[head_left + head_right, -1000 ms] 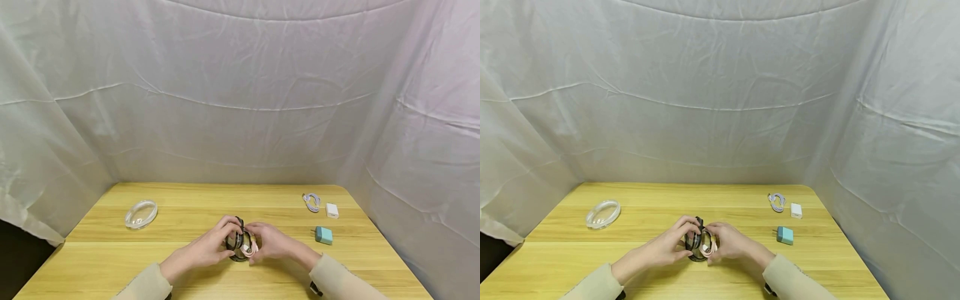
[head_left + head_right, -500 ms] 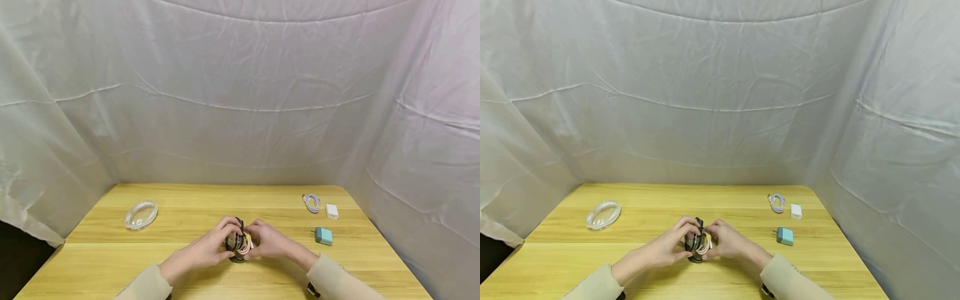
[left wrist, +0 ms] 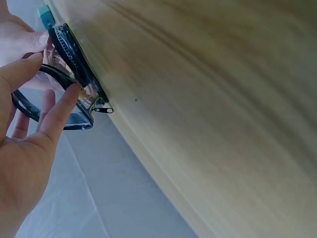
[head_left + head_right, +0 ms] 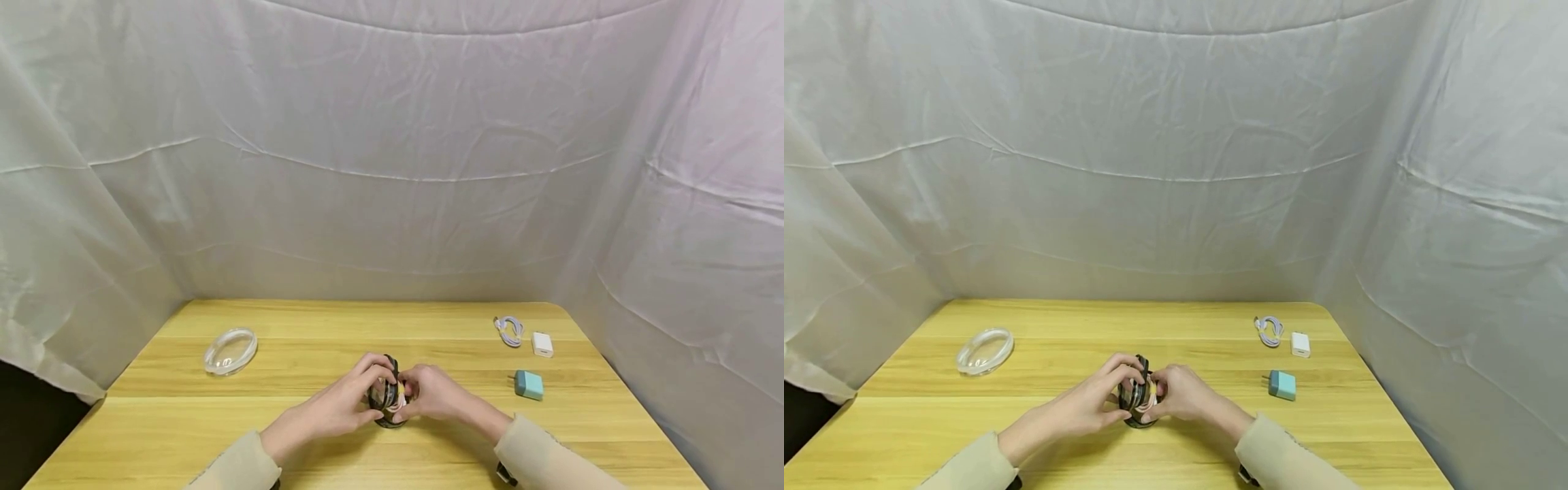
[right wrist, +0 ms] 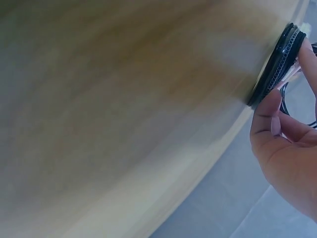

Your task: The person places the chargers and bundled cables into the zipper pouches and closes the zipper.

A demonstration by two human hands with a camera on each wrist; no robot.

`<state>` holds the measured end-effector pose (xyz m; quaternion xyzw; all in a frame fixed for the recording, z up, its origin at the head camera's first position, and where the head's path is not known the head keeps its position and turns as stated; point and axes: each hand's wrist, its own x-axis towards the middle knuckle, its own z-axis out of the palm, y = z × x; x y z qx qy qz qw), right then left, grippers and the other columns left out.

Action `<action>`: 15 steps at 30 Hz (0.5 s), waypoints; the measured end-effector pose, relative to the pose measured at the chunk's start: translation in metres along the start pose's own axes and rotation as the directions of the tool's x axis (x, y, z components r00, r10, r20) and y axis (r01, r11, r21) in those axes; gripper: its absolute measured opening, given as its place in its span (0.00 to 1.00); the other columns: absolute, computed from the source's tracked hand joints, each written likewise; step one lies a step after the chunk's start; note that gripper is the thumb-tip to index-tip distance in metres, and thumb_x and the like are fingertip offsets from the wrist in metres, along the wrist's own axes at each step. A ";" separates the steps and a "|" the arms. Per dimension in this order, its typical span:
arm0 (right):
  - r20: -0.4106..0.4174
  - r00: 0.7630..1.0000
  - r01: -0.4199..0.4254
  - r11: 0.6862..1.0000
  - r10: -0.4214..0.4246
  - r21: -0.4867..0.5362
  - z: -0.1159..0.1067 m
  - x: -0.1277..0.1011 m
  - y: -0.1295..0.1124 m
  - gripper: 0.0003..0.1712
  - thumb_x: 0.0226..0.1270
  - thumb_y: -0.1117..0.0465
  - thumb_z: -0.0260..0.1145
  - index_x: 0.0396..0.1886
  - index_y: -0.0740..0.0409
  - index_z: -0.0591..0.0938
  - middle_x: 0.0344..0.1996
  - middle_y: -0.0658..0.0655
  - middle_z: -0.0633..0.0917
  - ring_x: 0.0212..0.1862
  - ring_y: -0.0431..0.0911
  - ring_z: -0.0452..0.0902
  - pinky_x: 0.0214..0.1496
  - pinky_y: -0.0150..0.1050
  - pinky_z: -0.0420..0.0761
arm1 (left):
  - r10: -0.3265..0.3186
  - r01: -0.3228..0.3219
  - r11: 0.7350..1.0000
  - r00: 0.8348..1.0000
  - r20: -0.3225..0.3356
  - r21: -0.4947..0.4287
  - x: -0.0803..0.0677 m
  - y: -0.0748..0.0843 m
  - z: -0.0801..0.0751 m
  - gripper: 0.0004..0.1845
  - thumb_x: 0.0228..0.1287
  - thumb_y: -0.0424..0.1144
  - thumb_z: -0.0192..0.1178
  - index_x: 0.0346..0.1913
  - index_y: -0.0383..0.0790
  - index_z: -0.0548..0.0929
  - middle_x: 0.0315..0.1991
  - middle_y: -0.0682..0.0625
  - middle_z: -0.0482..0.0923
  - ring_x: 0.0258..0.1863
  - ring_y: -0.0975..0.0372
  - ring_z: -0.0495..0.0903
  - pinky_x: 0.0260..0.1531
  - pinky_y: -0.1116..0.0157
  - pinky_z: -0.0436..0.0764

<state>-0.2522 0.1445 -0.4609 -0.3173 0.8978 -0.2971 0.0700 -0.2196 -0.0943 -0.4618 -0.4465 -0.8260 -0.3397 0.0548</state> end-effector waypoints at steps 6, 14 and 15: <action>0.029 1.000 -0.008 0.999 0.006 0.053 -0.001 -0.001 0.000 0.24 0.48 0.54 0.87 0.42 0.52 0.84 0.29 0.52 0.81 0.28 0.35 0.70 0.27 0.29 0.74 | 0.009 -0.009 1.000 1.000 -0.001 0.003 0.000 -0.001 0.000 0.28 0.58 0.23 0.73 0.59 0.39 0.74 0.68 0.45 0.64 0.51 0.55 0.81 0.52 0.65 0.85; 0.041 0.999 -0.003 0.997 0.000 0.071 -0.003 -0.001 0.000 0.24 0.49 0.54 0.86 0.43 0.51 0.84 0.29 0.53 0.81 0.27 0.36 0.70 0.27 0.29 0.73 | -0.007 0.008 1.000 1.000 0.010 -0.028 0.000 -0.001 0.000 0.28 0.59 0.23 0.72 0.59 0.38 0.73 0.69 0.44 0.63 0.52 0.57 0.81 0.50 0.68 0.85; 0.040 0.999 -0.003 0.997 0.000 0.073 -0.003 -0.001 0.001 0.23 0.49 0.54 0.86 0.43 0.51 0.84 0.29 0.53 0.81 0.27 0.36 0.70 0.27 0.29 0.73 | -0.009 0.009 1.000 1.000 0.012 -0.029 0.000 -0.001 0.000 0.28 0.59 0.23 0.72 0.59 0.38 0.73 0.69 0.44 0.63 0.52 0.58 0.81 0.50 0.68 0.85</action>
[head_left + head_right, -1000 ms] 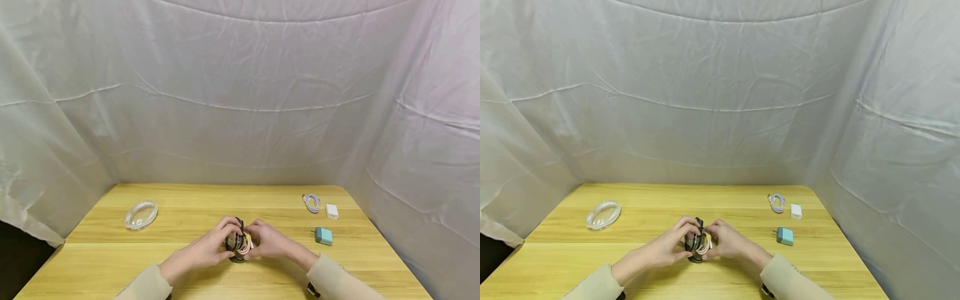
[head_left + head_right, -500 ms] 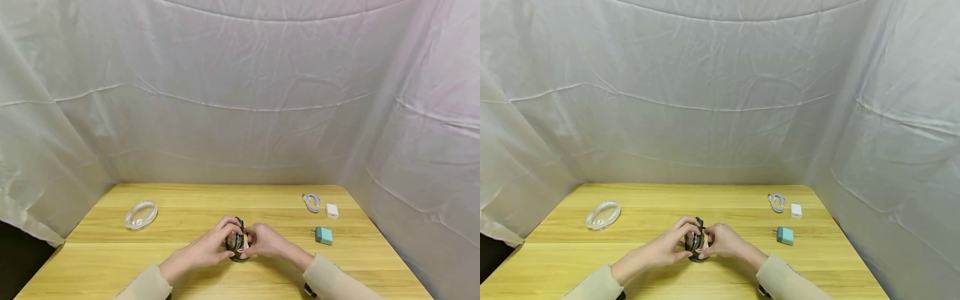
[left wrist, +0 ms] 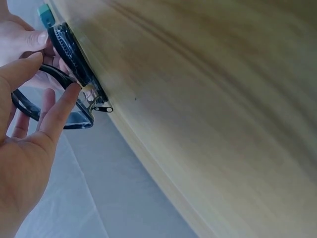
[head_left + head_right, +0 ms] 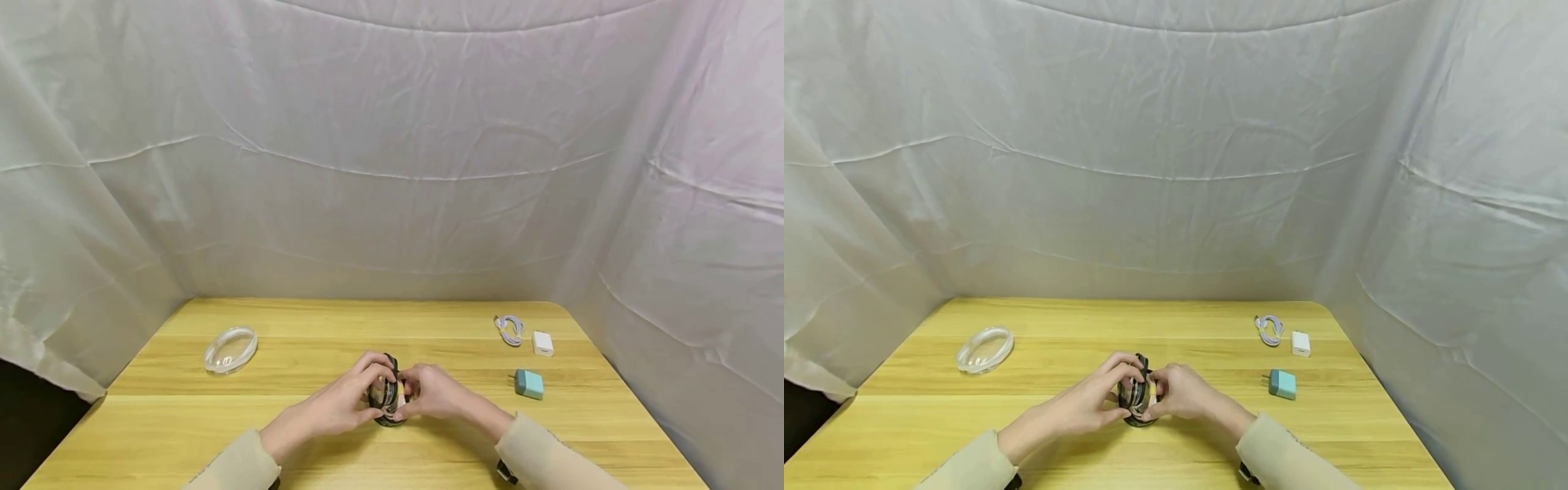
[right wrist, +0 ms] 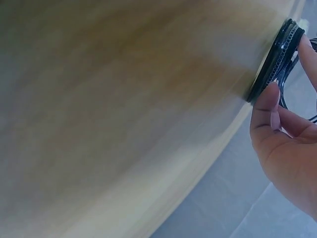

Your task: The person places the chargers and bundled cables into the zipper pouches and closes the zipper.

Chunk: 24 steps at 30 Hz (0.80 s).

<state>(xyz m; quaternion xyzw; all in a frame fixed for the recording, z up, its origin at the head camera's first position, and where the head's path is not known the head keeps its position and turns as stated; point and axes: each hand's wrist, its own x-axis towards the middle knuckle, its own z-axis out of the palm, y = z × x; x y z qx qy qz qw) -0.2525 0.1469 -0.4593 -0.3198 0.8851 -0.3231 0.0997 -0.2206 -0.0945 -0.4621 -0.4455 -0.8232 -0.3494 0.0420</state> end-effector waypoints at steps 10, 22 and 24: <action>-0.039 0.999 0.021 0.999 -0.019 0.045 -0.006 -0.003 0.001 0.40 0.54 0.55 0.84 0.63 0.68 0.80 0.37 0.55 0.82 0.35 0.40 0.78 0.37 0.31 0.83 | -0.012 0.012 1.000 1.000 -0.003 -0.001 0.000 0.001 0.000 0.28 0.59 0.23 0.72 0.59 0.38 0.73 0.69 0.44 0.63 0.52 0.60 0.80 0.51 0.68 0.85; -0.204 0.979 0.053 0.993 -0.030 0.108 -0.016 -0.016 0.001 0.36 0.59 0.59 0.81 0.64 0.69 0.79 0.49 0.64 0.83 0.48 0.55 0.81 0.49 0.46 0.88 | 0.020 -0.020 1.000 1.000 -0.015 0.021 0.000 0.000 0.000 0.28 0.59 0.24 0.73 0.59 0.39 0.73 0.68 0.45 0.63 0.51 0.62 0.80 0.49 0.66 0.86; -0.243 0.969 0.063 0.992 -0.034 0.114 -0.019 -0.018 0.002 0.34 0.60 0.59 0.81 0.63 0.68 0.80 0.50 0.65 0.82 0.49 0.56 0.81 0.49 0.46 0.88 | 0.021 -0.021 1.000 1.000 -0.013 0.017 0.000 -0.001 0.000 0.28 0.60 0.24 0.73 0.59 0.39 0.73 0.68 0.45 0.63 0.51 0.62 0.80 0.48 0.67 0.86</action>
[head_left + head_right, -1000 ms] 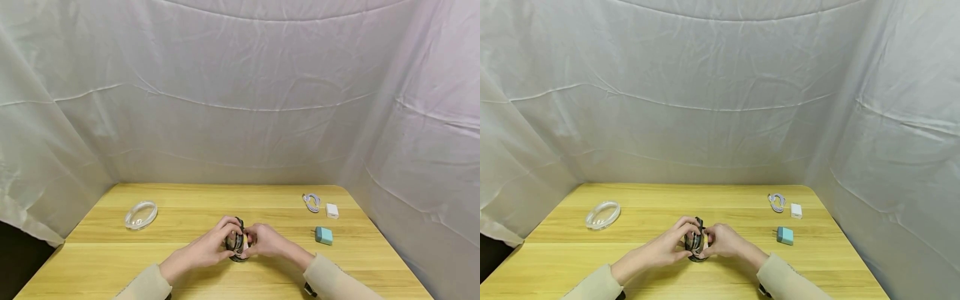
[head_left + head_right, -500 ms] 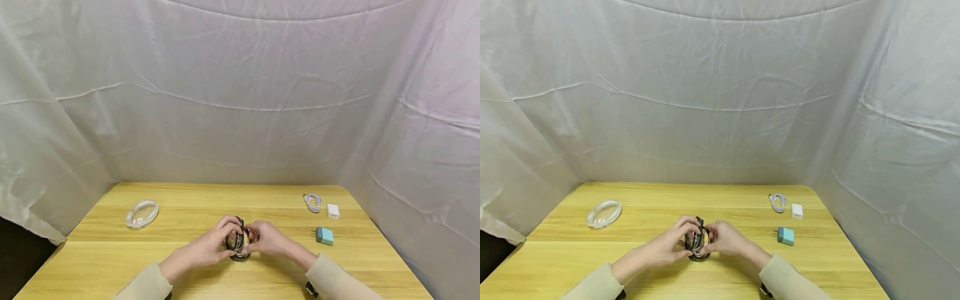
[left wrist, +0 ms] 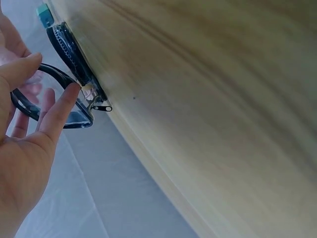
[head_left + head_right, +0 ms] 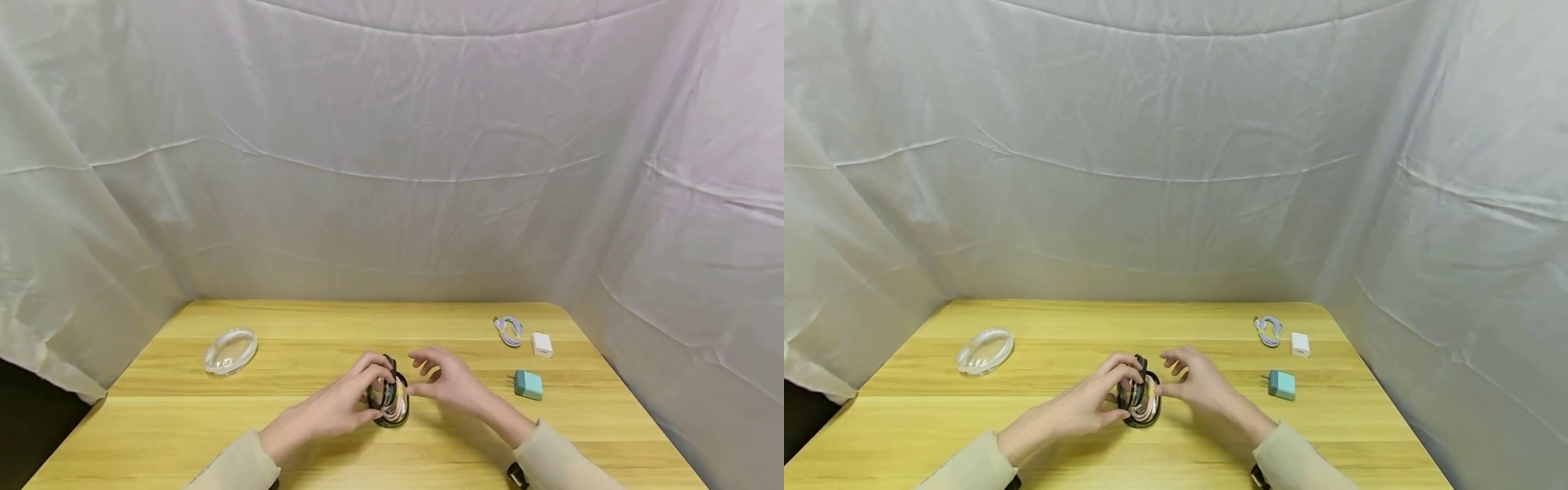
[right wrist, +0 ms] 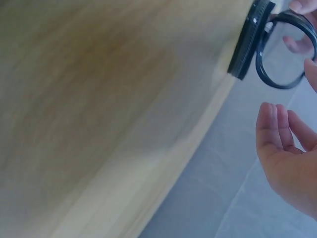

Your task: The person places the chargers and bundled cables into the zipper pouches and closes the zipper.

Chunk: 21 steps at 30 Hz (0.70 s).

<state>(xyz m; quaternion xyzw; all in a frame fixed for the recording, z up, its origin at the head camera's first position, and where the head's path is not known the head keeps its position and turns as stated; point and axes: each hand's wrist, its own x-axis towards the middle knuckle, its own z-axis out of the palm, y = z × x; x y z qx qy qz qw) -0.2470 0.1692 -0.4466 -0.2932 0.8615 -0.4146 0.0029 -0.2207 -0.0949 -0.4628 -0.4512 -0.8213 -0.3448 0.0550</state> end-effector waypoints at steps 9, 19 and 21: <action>-0.139 0.990 -0.003 1.000 0.006 0.022 -0.021 -0.010 0.005 0.32 0.62 0.58 0.79 0.64 0.64 0.81 0.51 0.62 0.83 0.52 0.62 0.80 0.51 0.45 0.87 | -0.003 0.003 1.000 1.000 0.002 -0.010 -0.001 0.001 -0.001 0.28 0.60 0.23 0.72 0.59 0.39 0.72 0.68 0.44 0.63 0.51 0.62 0.79 0.46 0.67 0.86; -0.226 0.974 -0.010 1.000 0.013 0.014 -0.046 -0.027 0.021 0.34 0.64 0.58 0.78 0.67 0.62 0.79 0.58 0.62 0.83 0.58 0.59 0.80 0.57 0.51 0.85 | -0.034 0.034 0.999 0.999 0.013 -0.016 -0.001 0.003 0.000 0.27 0.60 0.23 0.72 0.59 0.39 0.73 0.69 0.45 0.62 0.53 0.63 0.79 0.47 0.68 0.86; -0.242 0.970 -0.017 1.000 0.020 0.012 -0.051 -0.031 0.025 0.34 0.63 0.58 0.79 0.67 0.62 0.79 0.60 0.62 0.83 0.60 0.58 0.79 0.59 0.53 0.84 | -0.035 0.035 0.999 0.999 0.015 -0.021 -0.001 0.003 0.000 0.27 0.60 0.22 0.71 0.59 0.39 0.73 0.69 0.45 0.62 0.53 0.63 0.79 0.48 0.69 0.86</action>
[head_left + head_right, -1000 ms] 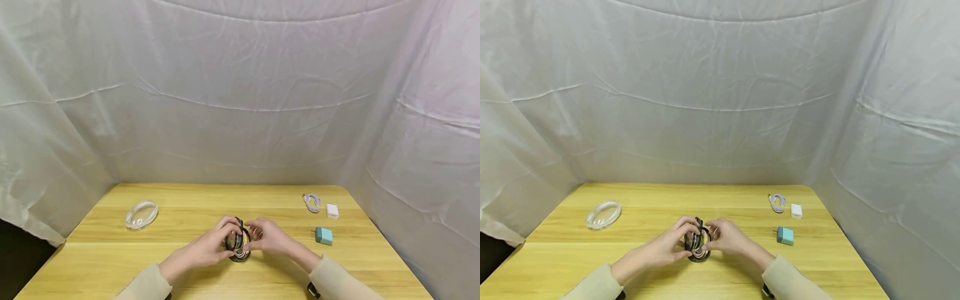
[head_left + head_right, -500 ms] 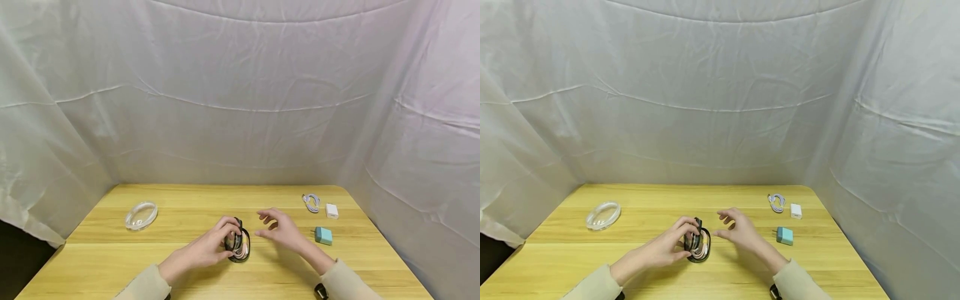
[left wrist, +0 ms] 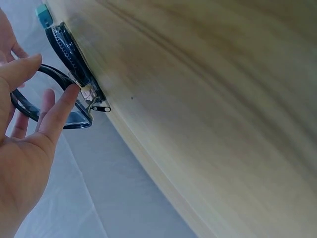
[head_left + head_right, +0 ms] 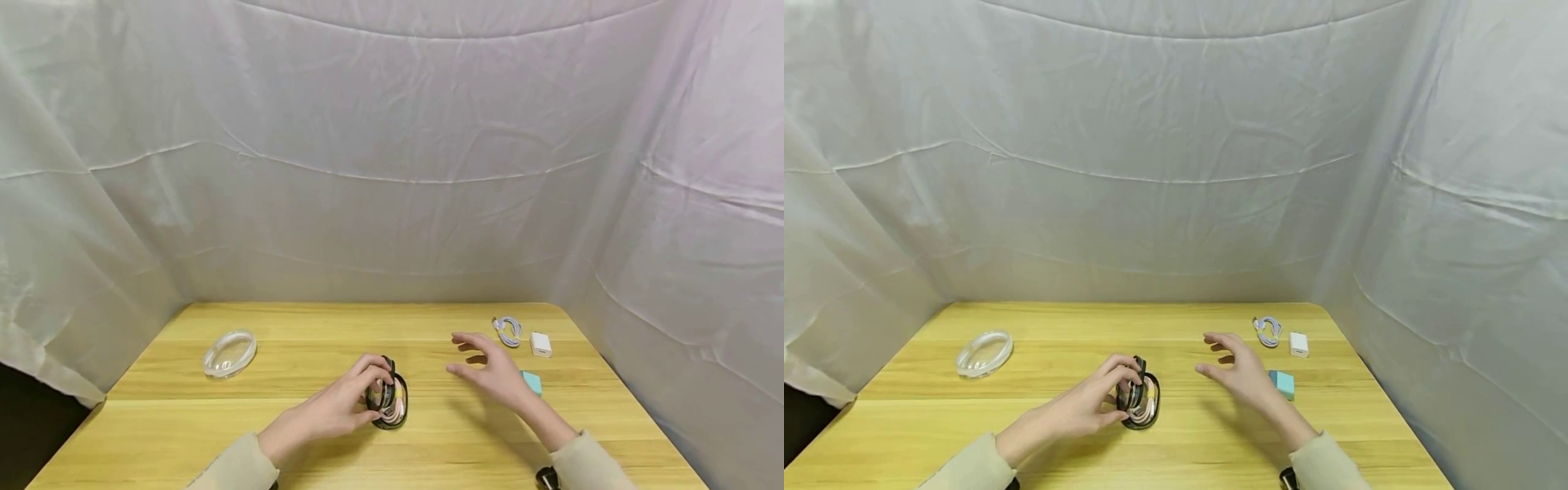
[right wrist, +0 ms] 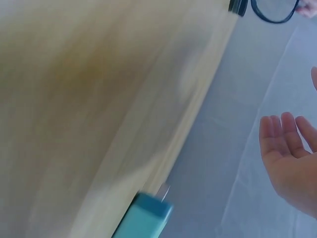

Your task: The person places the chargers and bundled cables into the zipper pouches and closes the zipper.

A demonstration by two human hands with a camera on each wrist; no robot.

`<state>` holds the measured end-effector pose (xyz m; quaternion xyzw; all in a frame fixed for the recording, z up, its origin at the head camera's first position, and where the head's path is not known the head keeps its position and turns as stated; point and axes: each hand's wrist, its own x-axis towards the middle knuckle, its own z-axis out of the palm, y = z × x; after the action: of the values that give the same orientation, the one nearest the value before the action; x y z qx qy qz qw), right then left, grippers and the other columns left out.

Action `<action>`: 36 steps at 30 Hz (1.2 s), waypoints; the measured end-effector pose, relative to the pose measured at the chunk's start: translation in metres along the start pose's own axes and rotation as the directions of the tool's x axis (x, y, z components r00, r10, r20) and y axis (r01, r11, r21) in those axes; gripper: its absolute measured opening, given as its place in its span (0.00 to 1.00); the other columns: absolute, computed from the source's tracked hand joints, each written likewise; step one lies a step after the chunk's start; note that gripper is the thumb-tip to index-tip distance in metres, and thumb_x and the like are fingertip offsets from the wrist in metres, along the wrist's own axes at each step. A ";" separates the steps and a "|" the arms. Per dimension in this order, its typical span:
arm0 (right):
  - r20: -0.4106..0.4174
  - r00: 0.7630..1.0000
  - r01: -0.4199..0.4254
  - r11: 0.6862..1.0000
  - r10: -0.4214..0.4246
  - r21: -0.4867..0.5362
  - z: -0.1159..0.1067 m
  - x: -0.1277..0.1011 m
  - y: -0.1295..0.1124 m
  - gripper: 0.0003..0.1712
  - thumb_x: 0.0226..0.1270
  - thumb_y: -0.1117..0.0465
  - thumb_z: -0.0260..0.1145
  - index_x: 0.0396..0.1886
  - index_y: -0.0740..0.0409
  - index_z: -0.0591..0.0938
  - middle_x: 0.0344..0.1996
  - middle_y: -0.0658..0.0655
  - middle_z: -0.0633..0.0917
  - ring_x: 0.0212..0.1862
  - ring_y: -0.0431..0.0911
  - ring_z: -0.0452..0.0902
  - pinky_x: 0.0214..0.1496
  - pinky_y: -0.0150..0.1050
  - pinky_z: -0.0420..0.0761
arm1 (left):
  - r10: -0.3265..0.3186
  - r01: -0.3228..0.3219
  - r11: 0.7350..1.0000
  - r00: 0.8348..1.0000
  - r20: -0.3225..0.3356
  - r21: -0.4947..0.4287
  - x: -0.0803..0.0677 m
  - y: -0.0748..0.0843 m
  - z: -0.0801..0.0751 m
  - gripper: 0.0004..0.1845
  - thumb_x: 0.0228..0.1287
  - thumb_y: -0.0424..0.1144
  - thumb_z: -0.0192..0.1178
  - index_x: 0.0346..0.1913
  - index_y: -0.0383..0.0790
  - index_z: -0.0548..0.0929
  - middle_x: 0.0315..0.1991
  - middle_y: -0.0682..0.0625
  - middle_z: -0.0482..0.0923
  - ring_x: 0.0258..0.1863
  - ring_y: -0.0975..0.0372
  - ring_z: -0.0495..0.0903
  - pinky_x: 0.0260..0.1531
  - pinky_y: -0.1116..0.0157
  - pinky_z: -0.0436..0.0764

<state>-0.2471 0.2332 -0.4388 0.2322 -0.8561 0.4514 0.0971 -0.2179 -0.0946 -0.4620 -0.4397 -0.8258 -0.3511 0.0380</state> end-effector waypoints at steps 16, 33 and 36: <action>-0.066 0.996 0.047 0.993 -0.055 -0.111 -0.049 -0.024 0.035 0.32 0.64 0.63 0.77 0.67 0.64 0.79 0.62 0.64 0.82 0.61 0.62 0.78 0.61 0.56 0.82 | 0.027 -0.027 0.999 1.000 0.007 0.018 0.001 -0.001 -0.002 0.27 0.61 0.23 0.72 0.59 0.39 0.73 0.69 0.44 0.62 0.52 0.63 0.79 0.47 0.68 0.86; 0.190 0.979 0.103 0.987 -0.079 -0.122 -0.099 -0.043 0.081 0.29 0.69 0.65 0.73 0.66 0.70 0.77 0.63 0.73 0.79 0.62 0.47 0.78 0.57 0.47 0.86 | 0.030 -0.030 0.999 1.000 0.007 0.017 0.000 -0.006 -0.001 0.27 0.60 0.23 0.72 0.59 0.40 0.73 0.69 0.45 0.62 0.52 0.63 0.79 0.46 0.69 0.86; 0.243 0.966 0.113 0.990 -0.089 -0.087 -0.103 -0.044 0.089 0.29 0.69 0.67 0.71 0.66 0.75 0.76 0.61 0.76 0.79 0.61 0.40 0.77 0.55 0.45 0.87 | 0.045 -0.045 0.999 0.999 -0.002 0.024 0.000 -0.007 -0.001 0.27 0.60 0.23 0.72 0.58 0.40 0.73 0.68 0.45 0.63 0.51 0.63 0.79 0.46 0.69 0.86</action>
<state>-0.2559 0.3742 -0.4612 0.3231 -0.8701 0.3712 0.0279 -0.2234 -0.0974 -0.4651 -0.4572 -0.8197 -0.3410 0.0522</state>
